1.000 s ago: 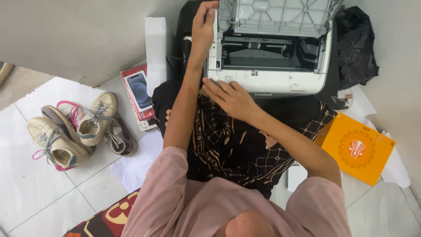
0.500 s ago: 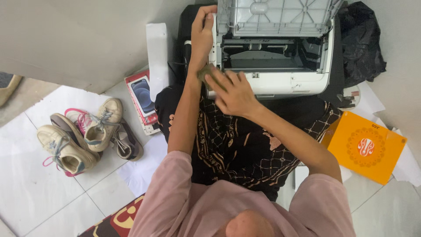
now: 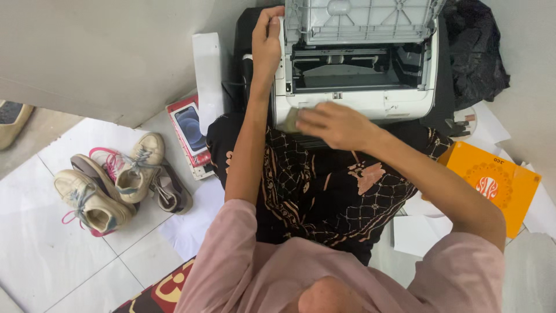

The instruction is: The person sits on the floor and wipes the interior and exterior surfaces of a white printer with a green cloth. They open the top cover and the front paper tray, wipe the rollers and internal components, then remove a small white plastic part from the tray to wipe it separately before placing it back.

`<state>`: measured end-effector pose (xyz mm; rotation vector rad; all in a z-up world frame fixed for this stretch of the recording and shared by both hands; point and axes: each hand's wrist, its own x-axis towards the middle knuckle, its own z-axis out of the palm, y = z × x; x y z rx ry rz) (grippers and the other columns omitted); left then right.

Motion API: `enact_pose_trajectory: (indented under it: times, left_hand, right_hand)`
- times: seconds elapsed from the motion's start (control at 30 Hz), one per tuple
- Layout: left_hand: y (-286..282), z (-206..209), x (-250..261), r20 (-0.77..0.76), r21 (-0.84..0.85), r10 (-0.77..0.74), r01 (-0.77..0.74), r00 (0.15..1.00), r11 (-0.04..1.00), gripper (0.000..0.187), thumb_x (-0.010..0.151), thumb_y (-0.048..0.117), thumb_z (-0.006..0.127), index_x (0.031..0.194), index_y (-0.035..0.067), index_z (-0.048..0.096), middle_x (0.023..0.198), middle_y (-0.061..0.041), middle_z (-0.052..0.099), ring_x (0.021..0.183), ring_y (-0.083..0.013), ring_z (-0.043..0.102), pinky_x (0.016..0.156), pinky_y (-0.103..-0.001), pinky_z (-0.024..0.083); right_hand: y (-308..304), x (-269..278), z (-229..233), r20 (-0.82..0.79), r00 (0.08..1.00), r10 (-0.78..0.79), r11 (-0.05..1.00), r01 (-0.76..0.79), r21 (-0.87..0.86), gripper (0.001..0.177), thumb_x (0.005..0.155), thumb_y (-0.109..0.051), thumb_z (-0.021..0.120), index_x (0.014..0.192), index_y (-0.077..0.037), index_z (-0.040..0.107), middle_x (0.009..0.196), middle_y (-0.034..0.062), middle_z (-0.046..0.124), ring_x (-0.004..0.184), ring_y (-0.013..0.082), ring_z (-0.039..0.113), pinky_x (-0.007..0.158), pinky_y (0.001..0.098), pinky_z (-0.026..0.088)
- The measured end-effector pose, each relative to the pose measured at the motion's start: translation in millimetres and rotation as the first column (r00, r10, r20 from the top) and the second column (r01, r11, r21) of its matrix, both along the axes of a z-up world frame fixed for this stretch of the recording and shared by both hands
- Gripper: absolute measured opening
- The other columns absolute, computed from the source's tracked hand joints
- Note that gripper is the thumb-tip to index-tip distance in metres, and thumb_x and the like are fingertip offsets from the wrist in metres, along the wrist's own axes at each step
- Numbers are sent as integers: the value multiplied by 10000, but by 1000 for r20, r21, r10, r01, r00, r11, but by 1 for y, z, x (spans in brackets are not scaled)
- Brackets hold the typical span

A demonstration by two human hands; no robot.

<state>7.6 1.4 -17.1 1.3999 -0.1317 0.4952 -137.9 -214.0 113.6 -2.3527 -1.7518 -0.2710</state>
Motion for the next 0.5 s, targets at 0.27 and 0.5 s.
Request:
enact_pose_trajectory:
  times: [0.27,0.5]
  left_hand:
    - [1,8,3,-7,24,-40,40,999,999,235,1099,95,465,1194,23,667,1118,-51,721,1033,-130,633,954,-277,484]
    - [1,21,-12,9,144,16,-17,1000,989,256,1117,75,430,1249,63,649,1183,-49,716,1048,-146,649,975,-299,494]
  right_hand:
    - [48,-21,-16,184,957,-226,974,227,16,594,891,-39,653,1482,-51,596,1321,135,571,1009,261,579,874,375,519]
    - [-13,-8,2,-547,831,-99,986,154,56,534,811,21,547,1295,-150,696,1221,49,648,1140,219,639,1052,377,543]
